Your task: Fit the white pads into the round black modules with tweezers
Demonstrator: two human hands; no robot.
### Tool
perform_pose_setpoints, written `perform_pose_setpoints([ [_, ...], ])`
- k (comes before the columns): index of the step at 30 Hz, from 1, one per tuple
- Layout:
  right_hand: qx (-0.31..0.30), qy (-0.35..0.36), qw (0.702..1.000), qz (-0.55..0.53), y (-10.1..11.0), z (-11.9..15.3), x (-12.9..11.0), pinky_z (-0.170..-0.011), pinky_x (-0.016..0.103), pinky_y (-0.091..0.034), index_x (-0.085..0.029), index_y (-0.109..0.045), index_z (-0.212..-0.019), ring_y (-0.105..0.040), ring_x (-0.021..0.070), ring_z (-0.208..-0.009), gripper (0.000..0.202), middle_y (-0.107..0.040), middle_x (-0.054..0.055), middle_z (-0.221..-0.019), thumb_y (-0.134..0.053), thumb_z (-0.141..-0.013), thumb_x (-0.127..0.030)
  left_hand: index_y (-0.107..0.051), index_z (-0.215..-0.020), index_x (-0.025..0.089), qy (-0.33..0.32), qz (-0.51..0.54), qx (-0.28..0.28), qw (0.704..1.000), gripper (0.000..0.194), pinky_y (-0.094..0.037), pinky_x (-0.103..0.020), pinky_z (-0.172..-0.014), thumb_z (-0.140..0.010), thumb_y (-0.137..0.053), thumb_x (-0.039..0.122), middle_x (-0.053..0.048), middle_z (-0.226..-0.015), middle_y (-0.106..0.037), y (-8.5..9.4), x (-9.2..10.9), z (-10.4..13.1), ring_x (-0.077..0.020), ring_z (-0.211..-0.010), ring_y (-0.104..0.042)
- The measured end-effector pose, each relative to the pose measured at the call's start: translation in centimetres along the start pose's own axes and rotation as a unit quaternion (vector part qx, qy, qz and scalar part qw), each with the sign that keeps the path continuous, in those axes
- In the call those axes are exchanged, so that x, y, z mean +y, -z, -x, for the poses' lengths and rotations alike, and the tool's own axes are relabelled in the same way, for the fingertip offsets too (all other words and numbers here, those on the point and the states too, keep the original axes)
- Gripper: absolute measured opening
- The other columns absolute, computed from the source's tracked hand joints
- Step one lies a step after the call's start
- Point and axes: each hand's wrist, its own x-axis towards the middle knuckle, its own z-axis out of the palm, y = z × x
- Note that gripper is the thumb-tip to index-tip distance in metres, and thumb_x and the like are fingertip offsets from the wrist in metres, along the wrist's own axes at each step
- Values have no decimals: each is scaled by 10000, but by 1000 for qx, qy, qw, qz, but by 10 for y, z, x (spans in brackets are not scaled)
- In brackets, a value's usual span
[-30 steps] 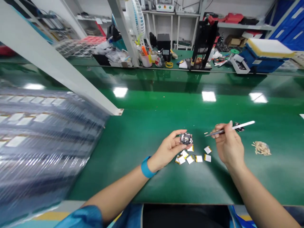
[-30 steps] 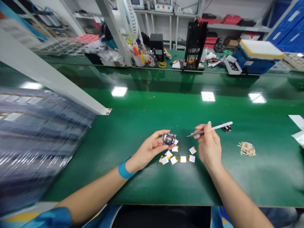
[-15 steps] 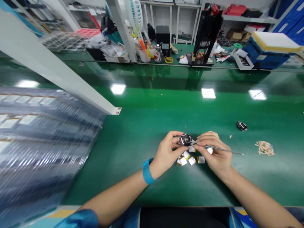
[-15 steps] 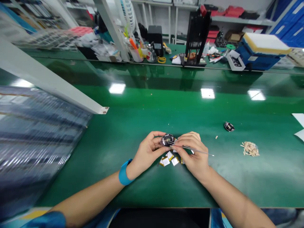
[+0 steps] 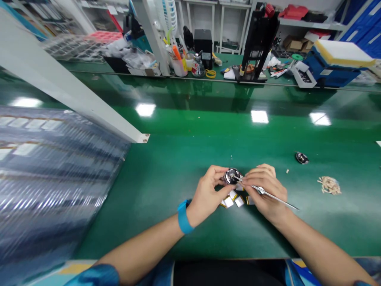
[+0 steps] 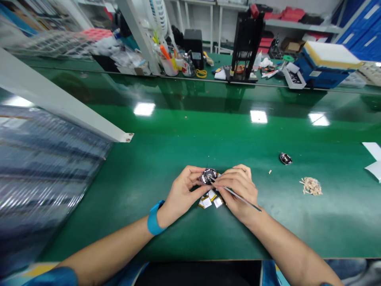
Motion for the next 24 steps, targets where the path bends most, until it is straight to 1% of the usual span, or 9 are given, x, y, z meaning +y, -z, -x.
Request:
perform_pose_setpoints([
  [3, 22, -6, 1000, 3, 4, 0, 3, -798, 422, -457, -249, -669, -903, -660, 203, -781, 137, -707, 10, -843, -662, -850, -123, -498, -1023, 163, -3, 3, 4, 1000, 354, -510, -312, -793, -760, -734, 185, -76, -1011, -706, 0, -1, 0, -186, -901, -667],
  [7, 80, -34, 996, -7, 8, -1, 8, -770, 405, -462, -241, -660, -881, -649, 199, -762, 171, -694, 5, -821, -695, -816, -87, -502, -1022, 160, -3, 9, 8, 1000, 368, -509, -307, -787, -753, -749, 204, -79, -1009, -703, 0, -1, 0, -188, -908, -667],
  [8, 87, -36, 995, -13, 8, -2, 8, -764, 401, -463, -238, -658, -874, -649, 198, -758, 174, -691, 4, -815, -704, -807, -84, -503, -1021, 159, -4, 10, 9, 1000, 372, -509, -307, -787, -750, -752, 207, -80, -1009, -702, 0, -2, 0, -188, -909, -667],
  [10, 73, -22, 997, -27, 7, -3, 5, -754, 394, -467, -233, -653, -874, -654, 196, -751, 171, -691, 0, -809, -720, -799, -94, -503, -1021, 157, -2, 12, 11, 1000, 375, -507, -307, -791, -746, -753, 205, -83, -1014, -700, 0, -2, 0, -187, -908, -665],
  [13, 20, 10, 999, -35, 5, -5, 0, -770, 397, -466, -233, -653, -892, -667, 193, -759, 143, -703, -2, -818, -713, -820, -125, -506, -1013, 153, -1, 12, 14, 1000, 359, -508, -309, -796, -746, -742, 200, -87, -1010, -697, -1, -1, 1, -182, -891, -662],
  [15, 2, 24, 999, -24, 3, -6, -2, -797, 406, -458, -239, -653, -901, -671, 191, -771, 122, -709, -6, -822, -700, -839, -145, -508, -1005, 153, -2, 9, 17, 1000, 351, -510, -311, -797, -746, -738, 209, -88, -1005, -697, -1, 0, 1, -180, -880, -663],
  [20, -20, 47, 999, 1, 2, -2, 1, -849, 420, -444, -238, -636, -945, -671, 189, -817, 153, -716, 1, -878, -707, -844, -148, -507, -1013, 157, -6, 2, 13, 1000, 341, -508, -311, -793, -753, -721, 211, -90, -1015, -699, -1, 0, 2, -186, -894, -665],
  [24, -34, 55, 998, 18, 1, 1, 5, -866, 424, -437, -252, -643, -959, -667, 191, -834, 130, -715, 2, -893, -672, -870, -162, -508, -1010, 160, -8, 7, 11, 1000, 337, -511, -313, -795, -752, -720, 202, -88, -1017, -701, 0, 0, 2, -185, -894, -667],
])
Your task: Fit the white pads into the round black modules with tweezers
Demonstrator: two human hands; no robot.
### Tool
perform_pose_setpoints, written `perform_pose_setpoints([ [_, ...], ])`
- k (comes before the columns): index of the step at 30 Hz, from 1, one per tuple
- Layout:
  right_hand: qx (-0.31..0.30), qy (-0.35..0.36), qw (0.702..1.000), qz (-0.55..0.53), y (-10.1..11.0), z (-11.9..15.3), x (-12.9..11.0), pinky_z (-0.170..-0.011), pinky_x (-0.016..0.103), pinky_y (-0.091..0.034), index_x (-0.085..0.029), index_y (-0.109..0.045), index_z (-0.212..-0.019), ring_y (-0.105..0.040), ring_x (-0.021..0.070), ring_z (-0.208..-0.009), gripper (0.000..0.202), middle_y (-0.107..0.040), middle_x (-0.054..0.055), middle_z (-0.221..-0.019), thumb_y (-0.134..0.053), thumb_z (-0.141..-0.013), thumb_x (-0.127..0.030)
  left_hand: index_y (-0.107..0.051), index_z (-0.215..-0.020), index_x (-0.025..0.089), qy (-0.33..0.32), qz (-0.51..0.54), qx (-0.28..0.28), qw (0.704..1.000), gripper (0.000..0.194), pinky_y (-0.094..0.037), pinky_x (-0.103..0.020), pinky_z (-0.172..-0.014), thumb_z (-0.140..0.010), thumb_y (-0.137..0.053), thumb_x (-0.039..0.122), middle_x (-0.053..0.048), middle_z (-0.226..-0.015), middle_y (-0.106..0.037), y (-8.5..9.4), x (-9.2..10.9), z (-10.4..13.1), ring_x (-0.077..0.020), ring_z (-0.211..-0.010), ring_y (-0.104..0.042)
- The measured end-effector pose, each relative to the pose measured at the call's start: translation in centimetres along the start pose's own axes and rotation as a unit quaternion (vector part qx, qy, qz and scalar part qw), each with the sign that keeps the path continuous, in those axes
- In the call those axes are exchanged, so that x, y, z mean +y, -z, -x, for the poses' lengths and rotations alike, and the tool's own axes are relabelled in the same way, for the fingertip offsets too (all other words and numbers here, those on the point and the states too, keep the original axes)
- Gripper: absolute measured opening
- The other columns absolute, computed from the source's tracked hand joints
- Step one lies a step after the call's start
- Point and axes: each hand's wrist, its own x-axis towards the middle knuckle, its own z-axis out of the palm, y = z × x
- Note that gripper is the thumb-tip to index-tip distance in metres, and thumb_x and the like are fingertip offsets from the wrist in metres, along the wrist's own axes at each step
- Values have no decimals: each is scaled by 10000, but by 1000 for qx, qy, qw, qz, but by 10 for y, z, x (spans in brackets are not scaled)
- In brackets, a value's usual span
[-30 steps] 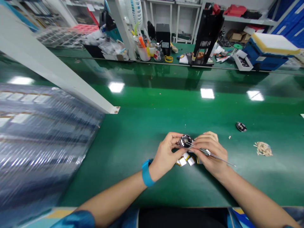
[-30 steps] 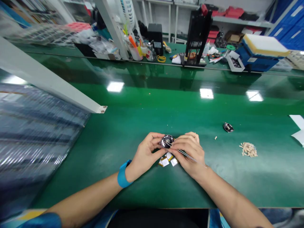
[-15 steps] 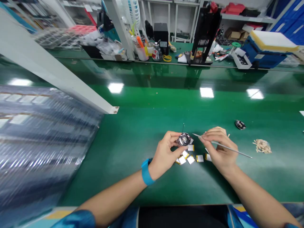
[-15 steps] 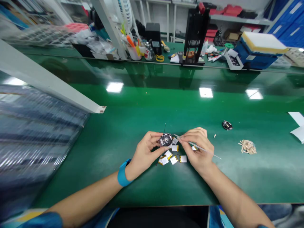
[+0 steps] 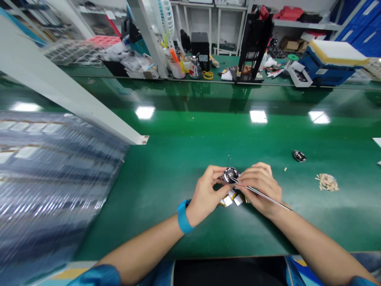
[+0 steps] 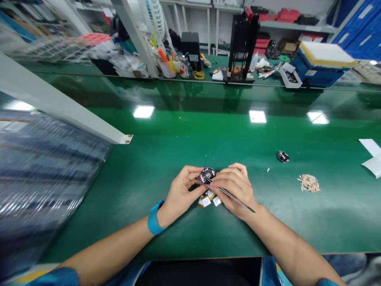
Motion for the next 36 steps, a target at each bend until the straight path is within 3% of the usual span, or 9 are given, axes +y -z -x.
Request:
perform_pose_setpoints([
  [8, 57, -17, 998, 25, 9, -3, 2, -803, 400, -468, -255, -660, -949, -656, 189, -795, 186, -703, 1, -863, -648, -848, -100, -512, -1000, 160, 3, 6, 6, 1000, 370, -509, -300, -789, -737, -768, 207, -80, -1007, -709, -1, -1, 0, -176, -883, -668],
  [13, 176, -213, 953, 127, 48, -4, 31, -716, 343, -475, -219, -656, -883, -631, 200, -783, 40, -671, 34, -844, -655, -867, -255, -494, -1048, 165, 2, 25, -4, 1000, 406, -515, -292, -790, -751, -766, 218, -84, -1038, -709, 1, -4, -2, -163, -879, -667],
  [16, 120, -372, 901, 186, 79, 0, 61, -618, 303, -442, -207, -679, -863, -626, 190, -683, 119, -676, 40, -783, -675, -839, -324, -473, -1062, 171, 12, 66, -14, 998, 434, -522, -301, -822, -745, -767, 216, -90, -1062, -704, 1, -5, -3, -176, -926, -673],
  [21, -38, -569, 808, 144, 108, 14, 96, -655, 309, -454, -183, -664, -778, -655, 198, -642, 64, -668, 20, -657, -714, -765, -145, -444, -1149, 175, 31, 95, -29, 995, 519, -537, -299, -811, -739, -760, 206, -98, -1083, -694, 3, -3, -4, -183, -919, -683],
  [24, -23, -555, 813, 174, 109, 15, 95, -687, 319, -461, -191, -664, -799, -652, 192, -655, 86, -671, 5, -691, -680, -782, -108, -446, -1199, 164, 33, 100, -35, 994, 548, -533, -296, -835, -743, -749, 197, -102, -1098, -687, 3, -2, -3, -176, -926, -682],
  [27, 42, -476, 848, 230, 100, 9, 83, -655, 332, -454, -203, -681, -818, -608, 191, -630, 34, -653, 7, -699, -688, -791, -185, -470, -1209, 151, 39, 101, -40, 993, 544, -530, -307, -867, -740, -742, 195, -107, -1116, -679, 3, -3, -3, -173, -938, -678],
  [31, 178, -402, 898, 1, 71, -2, 63, -610, 329, -515, -187, -656, -876, -628, 181, -630, 266, -657, 23, -760, -764, -742, -389, -509, -1181, 146, 49, 102, -45, 993, 509, -530, -328, -894, -731, -745, 193, -111, -1140, -669, 4, -4, -4, -181, -954, -676],
  [33, 202, -400, 883, -139, 52, -5, 51, -606, 316, -547, -185, -633, -838, -647, 172, -618, 354, -653, 12, -736, -827, -676, -432, -511, -1184, 147, 54, 104, -48, 992, 512, -536, -326, -879, -731, -746, 189, -107, -1121, -677, 4, -4, -4, -182, -938, -680],
  [36, 169, -418, 845, -287, 24, -5, 33, -637, 301, -575, -185, -616, -806, -678, 175, -635, 358, -667, 7, -682, -848, -673, -423, -504, -1195, 145, 66, 110, -52, 990, 511, -545, -301, -829, -741, -737, 182, -101, -1083, -692, 4, -5, -5, -177, -905, -689],
])
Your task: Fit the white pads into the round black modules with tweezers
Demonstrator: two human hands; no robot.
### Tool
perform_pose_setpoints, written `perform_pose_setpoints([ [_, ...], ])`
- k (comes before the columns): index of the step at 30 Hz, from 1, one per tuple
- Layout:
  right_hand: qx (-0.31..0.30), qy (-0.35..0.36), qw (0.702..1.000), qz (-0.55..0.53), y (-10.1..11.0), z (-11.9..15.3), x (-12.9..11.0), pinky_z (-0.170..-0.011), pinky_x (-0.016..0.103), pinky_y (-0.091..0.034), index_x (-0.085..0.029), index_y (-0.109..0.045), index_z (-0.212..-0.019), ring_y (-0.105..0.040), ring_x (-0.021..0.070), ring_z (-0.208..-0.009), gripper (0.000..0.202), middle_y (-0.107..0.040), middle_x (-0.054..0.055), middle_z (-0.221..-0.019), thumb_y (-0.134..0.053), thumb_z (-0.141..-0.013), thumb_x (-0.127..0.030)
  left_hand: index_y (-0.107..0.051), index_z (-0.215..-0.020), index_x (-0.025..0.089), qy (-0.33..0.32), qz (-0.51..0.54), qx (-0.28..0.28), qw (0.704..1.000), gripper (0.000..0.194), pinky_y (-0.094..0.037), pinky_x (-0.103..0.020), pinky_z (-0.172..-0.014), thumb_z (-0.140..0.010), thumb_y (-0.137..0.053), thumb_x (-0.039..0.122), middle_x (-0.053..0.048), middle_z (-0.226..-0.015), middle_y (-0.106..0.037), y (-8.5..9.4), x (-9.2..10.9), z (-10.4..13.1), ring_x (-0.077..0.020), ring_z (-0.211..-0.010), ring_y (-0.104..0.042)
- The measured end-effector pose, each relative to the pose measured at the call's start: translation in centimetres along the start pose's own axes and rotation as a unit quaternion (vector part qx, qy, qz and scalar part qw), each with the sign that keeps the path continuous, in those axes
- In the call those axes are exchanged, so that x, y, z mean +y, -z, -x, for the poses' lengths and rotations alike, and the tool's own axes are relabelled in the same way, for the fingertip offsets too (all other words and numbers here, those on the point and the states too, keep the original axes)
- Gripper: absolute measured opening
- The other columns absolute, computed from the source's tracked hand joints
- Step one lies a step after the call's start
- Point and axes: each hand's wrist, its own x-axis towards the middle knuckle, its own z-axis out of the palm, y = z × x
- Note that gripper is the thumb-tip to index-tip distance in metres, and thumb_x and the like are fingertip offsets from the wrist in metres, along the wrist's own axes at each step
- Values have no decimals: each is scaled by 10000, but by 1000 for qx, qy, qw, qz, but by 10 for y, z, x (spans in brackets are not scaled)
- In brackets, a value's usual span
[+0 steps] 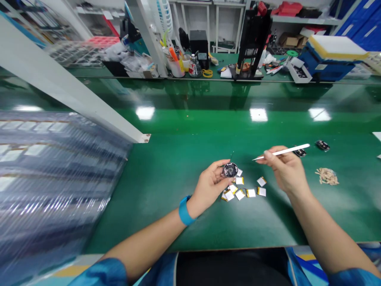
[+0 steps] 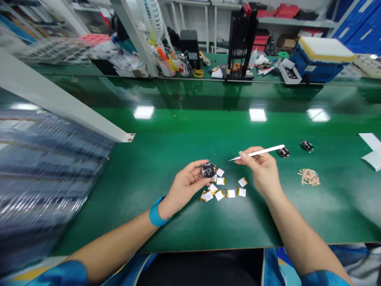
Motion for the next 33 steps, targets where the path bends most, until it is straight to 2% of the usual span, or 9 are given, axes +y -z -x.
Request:
perform_pose_setpoints([
  [4, -77, -38, 995, -47, -24, 19, 10, -705, 272, -579, -182, -629, -814, -708, 180, -746, 287, -721, 47, -770, -834, -715, -358, -480, -1232, 143, 9, 11, -8, 1000, 554, -542, -256, -759, -743, -738, 177, -97, -1051, -707, -1, -2, -1, -164, -861, -695],
  [7, -103, -38, 993, -40, -32, 26, 14, -685, 260, -576, -183, -629, -790, -707, 179, -761, 247, -728, 58, -809, -814, -742, -340, -471, -1258, 142, 9, 22, -16, 1000, 589, -540, -245, -759, -737, -745, 171, -96, -1050, -712, -1, -3, -1, -149, -839, -693],
  [18, -112, -12, 994, 1, -33, 26, 24, -692, 275, -574, -189, -651, -777, -695, 173, -755, 196, -729, 52, -843, -799, -744, -314, -519, -1251, 145, 10, 20, -16, 1000, 571, -551, -273, -812, -727, -745, 185, -102, -1112, -698, 0, -8, -4, -176, -915, -694],
  [33, -121, 3, 993, 15, -33, 24, 32, -741, 304, -560, -189, -649, -789, -682, 183, -791, 176, -716, 53, -838, -781, -759, -302, -524, -1205, 129, 49, 56, 18, 997, 568, -549, -244, -758, -688, -760, 131, -70, -986, -730, 0, -9, -5, -142, -809, -693],
])
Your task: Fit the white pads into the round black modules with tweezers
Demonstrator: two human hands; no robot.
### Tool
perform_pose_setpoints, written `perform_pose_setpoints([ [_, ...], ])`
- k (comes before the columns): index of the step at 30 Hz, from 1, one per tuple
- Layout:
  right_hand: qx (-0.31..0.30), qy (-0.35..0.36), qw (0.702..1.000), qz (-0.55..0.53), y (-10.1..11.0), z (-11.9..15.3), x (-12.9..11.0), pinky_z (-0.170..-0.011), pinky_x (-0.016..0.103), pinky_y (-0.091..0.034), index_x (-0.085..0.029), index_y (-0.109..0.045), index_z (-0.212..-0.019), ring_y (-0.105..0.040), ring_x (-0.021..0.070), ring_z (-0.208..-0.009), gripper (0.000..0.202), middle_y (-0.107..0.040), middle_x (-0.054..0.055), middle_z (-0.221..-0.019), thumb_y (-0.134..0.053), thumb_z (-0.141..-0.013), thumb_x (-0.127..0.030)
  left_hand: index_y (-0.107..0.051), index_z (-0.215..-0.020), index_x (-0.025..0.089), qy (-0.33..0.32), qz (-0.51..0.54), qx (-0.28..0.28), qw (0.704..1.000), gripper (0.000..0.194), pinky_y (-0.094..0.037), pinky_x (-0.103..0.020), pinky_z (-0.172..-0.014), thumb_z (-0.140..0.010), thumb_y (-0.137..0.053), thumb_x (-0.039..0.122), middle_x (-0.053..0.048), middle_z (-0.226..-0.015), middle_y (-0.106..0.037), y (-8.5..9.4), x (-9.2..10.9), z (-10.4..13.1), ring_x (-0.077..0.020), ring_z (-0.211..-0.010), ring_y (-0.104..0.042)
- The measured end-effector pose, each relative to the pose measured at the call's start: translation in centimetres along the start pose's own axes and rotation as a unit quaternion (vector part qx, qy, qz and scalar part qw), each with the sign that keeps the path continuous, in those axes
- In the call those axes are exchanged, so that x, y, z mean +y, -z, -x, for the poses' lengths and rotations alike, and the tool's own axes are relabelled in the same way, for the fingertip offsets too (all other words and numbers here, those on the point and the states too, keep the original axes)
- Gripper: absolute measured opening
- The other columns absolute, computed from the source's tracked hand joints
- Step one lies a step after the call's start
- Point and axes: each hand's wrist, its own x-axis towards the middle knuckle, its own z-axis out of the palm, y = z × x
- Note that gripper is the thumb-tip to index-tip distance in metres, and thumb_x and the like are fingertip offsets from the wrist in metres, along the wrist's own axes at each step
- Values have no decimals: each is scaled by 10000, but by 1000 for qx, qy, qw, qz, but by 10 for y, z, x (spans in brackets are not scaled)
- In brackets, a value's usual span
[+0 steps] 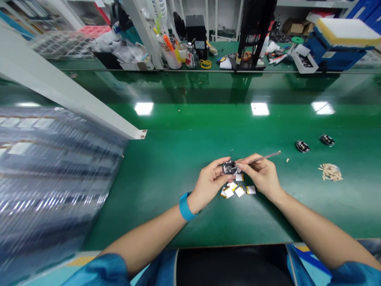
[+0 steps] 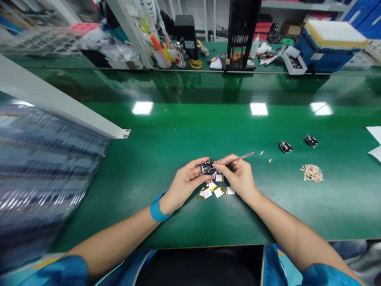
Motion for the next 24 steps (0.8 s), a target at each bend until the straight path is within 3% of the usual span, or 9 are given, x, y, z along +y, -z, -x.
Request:
perform_pose_setpoints([
  [8, -6, -8, 1000, 13, 1, -1, -2, -727, 314, -549, -191, -648, -789, -673, 183, -766, 212, -699, 41, -800, -785, -759, -351, -522, -1205, 134, 29, 11, -1, 1000, 568, -534, -249, -767, -695, -773, 140, -77, -997, -724, 0, 4, 0, -142, -801, -688],
  [11, 29, -28, 999, -30, 3, -4, -8, -670, 284, -547, -199, -635, -823, -674, 170, -716, 239, -685, 18, -755, -802, -736, -345, -521, -1211, 137, 34, 6, -11, 999, 556, -531, -264, -793, -714, -769, 161, -83, -1019, -716, 0, 7, 1, -146, -809, -687],
  [14, 72, -37, 994, -68, 6, -7, -12, -734, 290, -546, -203, -620, -864, -685, 168, -741, 261, -679, 6, -761, -808, -725, -319, -519, -1225, 133, 33, -15, -25, 999, 531, -528, -266, -789, -746, -742, 183, -92, -1035, -708, 0, 9, 3, -147, -805, -687],
  [17, 79, -51, 992, -90, 11, -10, -11, -701, 283, -530, -197, -634, -928, -660, 156, -718, 261, -656, 5, -735, -757, -757, -350, -532, -1231, 128, 24, -51, -25, 998, 465, -525, -268, -769, -801, -682, 223, -87, -986, -713, 0, 10, 5, -157, -792, -689],
  [21, 26, -97, 993, -54, 13, -8, -11, -435, 209, -344, -172, -689, -1051, -434, 88, -476, 339, -466, -48, -561, -663, -816, -414, -569, -1189, 130, 7, -103, -23, 994, 358, -523, -255, -735, -858, -605, 260, -59, -877, -712, -1, 9, 5, -142, -723, -683],
  [24, -37, -90, 995, 34, 9, -6, -12, -498, 226, -383, -179, -720, -1065, -451, 98, -533, 378, -489, -31, -599, -688, -807, -455, -571, -1161, 135, 8, -127, -36, 991, 327, -523, -234, -651, -874, -590, 292, -46, -825, -699, -1, 6, 6, -137, -670, -673],
])
